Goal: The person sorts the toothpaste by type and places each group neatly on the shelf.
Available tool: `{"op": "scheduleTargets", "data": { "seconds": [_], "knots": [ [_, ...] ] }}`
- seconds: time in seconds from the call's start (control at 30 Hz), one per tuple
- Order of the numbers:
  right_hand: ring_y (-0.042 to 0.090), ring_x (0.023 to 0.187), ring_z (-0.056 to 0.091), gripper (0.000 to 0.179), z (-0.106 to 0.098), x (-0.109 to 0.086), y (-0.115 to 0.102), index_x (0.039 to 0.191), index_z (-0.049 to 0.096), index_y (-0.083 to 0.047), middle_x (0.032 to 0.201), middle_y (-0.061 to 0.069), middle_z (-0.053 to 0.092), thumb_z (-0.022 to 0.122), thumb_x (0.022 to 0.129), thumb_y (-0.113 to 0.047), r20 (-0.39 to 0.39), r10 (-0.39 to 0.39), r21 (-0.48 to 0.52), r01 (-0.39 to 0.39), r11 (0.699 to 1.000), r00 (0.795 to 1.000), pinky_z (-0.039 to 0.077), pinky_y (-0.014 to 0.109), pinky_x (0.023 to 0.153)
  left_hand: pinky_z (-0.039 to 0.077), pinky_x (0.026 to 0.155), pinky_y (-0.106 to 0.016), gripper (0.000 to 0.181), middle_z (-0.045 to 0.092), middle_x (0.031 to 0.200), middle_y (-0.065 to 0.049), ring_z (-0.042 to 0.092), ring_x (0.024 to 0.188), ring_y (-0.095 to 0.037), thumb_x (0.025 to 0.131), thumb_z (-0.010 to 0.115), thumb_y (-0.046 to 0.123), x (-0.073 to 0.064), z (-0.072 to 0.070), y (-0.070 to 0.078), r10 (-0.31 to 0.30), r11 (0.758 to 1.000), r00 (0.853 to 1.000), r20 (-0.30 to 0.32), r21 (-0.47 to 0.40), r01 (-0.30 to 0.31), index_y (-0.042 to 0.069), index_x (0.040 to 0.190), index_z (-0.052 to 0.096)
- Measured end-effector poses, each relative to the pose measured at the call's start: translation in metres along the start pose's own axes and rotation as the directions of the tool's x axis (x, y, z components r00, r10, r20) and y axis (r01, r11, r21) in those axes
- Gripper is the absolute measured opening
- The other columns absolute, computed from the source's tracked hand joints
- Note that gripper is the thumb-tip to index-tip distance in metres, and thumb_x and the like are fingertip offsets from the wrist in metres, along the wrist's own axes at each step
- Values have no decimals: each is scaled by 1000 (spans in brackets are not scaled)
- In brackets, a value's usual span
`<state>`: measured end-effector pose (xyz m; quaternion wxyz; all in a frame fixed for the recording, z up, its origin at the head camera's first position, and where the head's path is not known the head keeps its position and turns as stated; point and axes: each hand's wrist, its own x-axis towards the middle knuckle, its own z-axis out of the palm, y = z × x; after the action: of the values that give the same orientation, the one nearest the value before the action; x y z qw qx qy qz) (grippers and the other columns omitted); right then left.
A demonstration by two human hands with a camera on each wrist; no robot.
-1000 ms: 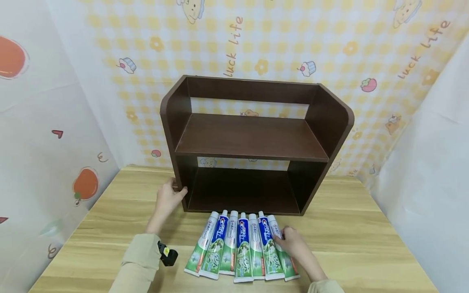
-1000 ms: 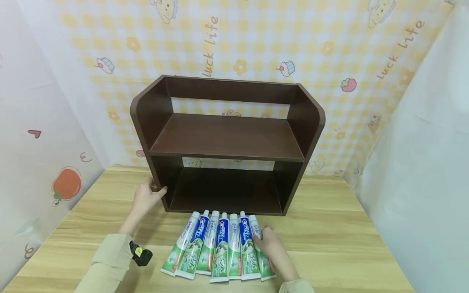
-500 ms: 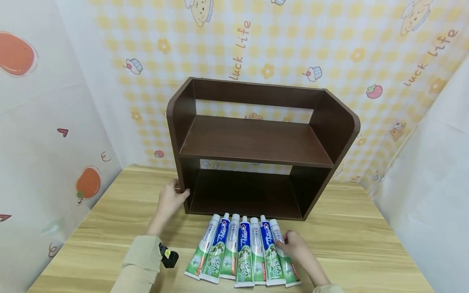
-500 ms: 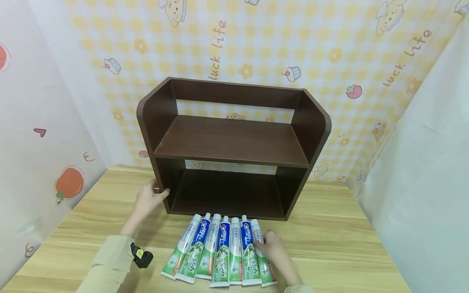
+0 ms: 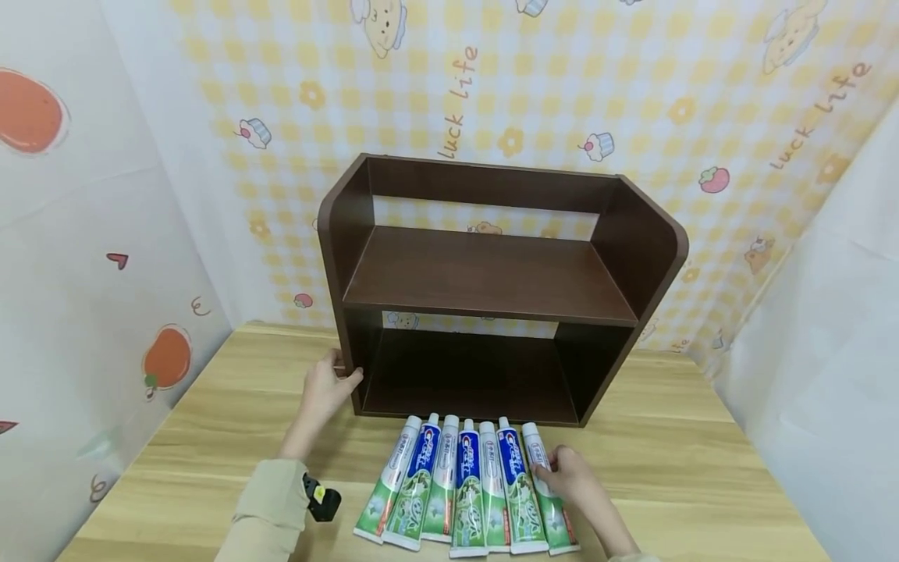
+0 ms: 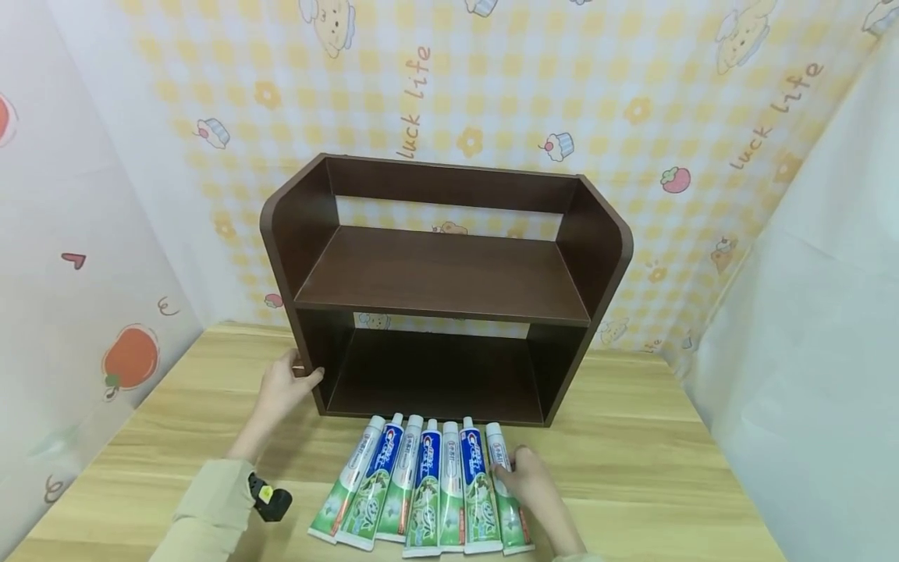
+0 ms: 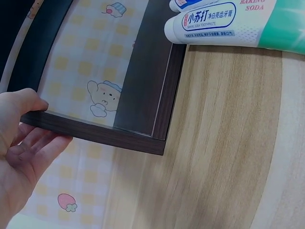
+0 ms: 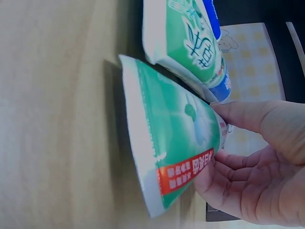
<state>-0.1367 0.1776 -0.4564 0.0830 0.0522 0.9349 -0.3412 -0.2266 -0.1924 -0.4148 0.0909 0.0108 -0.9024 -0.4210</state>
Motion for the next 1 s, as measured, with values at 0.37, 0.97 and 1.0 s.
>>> {"op": "scheduleTargets", "data": {
  "seconds": [0.37, 0.97, 1.0],
  "knots": [
    [14, 58, 49, 24, -7, 8, -1, 81, 54, 6, 68, 9, 53, 65, 79, -15, -38, -15, 14, 15, 1000, 999, 45, 22, 47, 54, 78, -44, 38, 57, 110, -30, 60, 97, -42, 84, 59, 15, -1, -5, -1, -7, 1000, 1000, 1, 4, 7, -9, 112, 49],
    [14, 58, 48, 25, -23, 24, -10, 85, 53, 8, 70, 10, 54, 62, 82, -15, -42, -47, 13, 48, 999, 998, 42, 23, 47, 54, 80, -43, 42, 57, 112, -28, 60, 99, -41, 84, 59, 16, -3, 1, -1, -29, 999, 1000, 4, -18, 29, -8, 116, 48],
    [14, 58, 47, 25, -24, 24, -11, 85, 53, 8, 69, 10, 53, 62, 82, -15, -43, -52, 9, 52, 999, 998, 41, 22, 46, 54, 80, -43, 42, 57, 112, -28, 60, 99, -41, 84, 59, 16, -3, 1, 0, -26, 999, 1000, 2, -18, 26, -8, 116, 48]
  ]
}}
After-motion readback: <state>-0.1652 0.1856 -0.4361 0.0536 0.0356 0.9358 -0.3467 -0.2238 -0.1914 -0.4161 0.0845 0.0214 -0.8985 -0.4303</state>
